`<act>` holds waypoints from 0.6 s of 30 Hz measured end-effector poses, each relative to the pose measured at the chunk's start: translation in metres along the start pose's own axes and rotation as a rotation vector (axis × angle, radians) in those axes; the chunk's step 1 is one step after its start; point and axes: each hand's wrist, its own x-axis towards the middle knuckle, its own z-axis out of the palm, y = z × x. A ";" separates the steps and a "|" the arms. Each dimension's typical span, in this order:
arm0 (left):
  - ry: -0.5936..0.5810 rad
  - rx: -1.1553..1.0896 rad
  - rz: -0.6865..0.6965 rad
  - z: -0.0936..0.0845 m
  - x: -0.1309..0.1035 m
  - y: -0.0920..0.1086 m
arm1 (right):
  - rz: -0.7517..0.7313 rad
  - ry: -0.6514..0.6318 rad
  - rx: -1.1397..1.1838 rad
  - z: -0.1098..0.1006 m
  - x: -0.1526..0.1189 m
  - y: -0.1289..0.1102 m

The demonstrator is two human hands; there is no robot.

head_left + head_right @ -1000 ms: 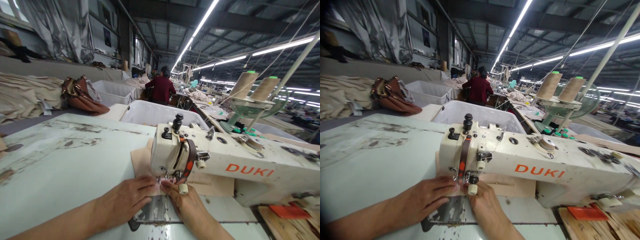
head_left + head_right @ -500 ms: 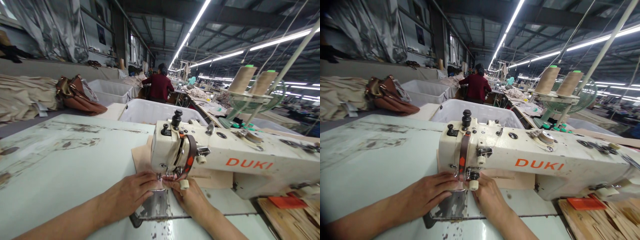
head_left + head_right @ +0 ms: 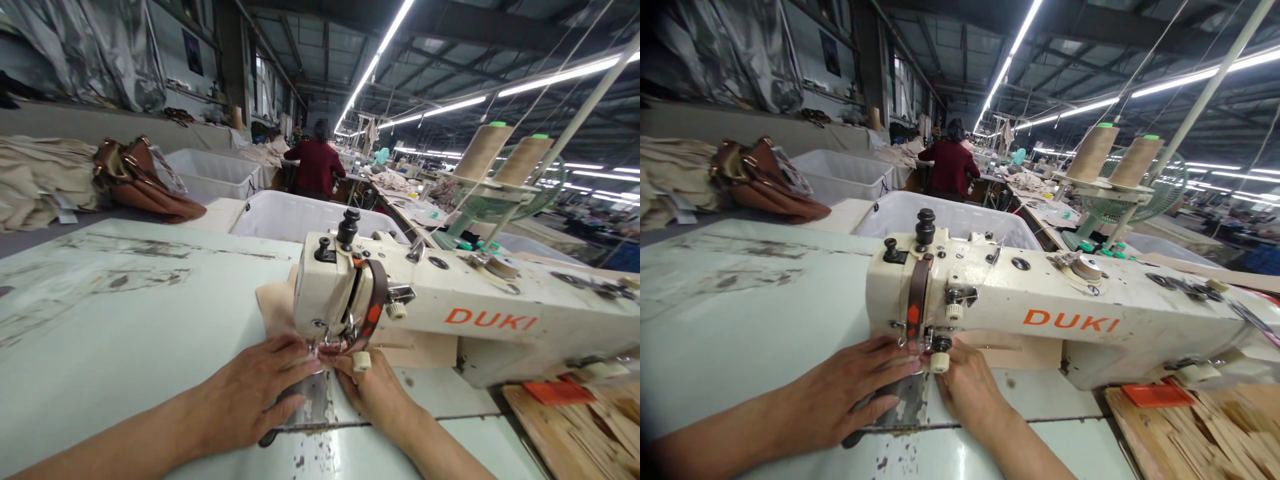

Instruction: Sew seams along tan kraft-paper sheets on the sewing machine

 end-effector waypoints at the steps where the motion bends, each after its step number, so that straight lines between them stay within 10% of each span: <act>1: 0.010 -0.012 0.003 0.000 0.000 0.000 | 0.001 0.000 -0.007 0.000 0.000 0.000; 13: 0.025 -0.045 -0.023 -0.007 0.004 0.003 | 0.153 -0.042 -0.242 -0.009 -0.006 0.002; 18: 0.056 0.002 -0.214 -0.011 -0.022 0.053 | 0.261 0.129 -0.359 -0.035 -0.066 0.008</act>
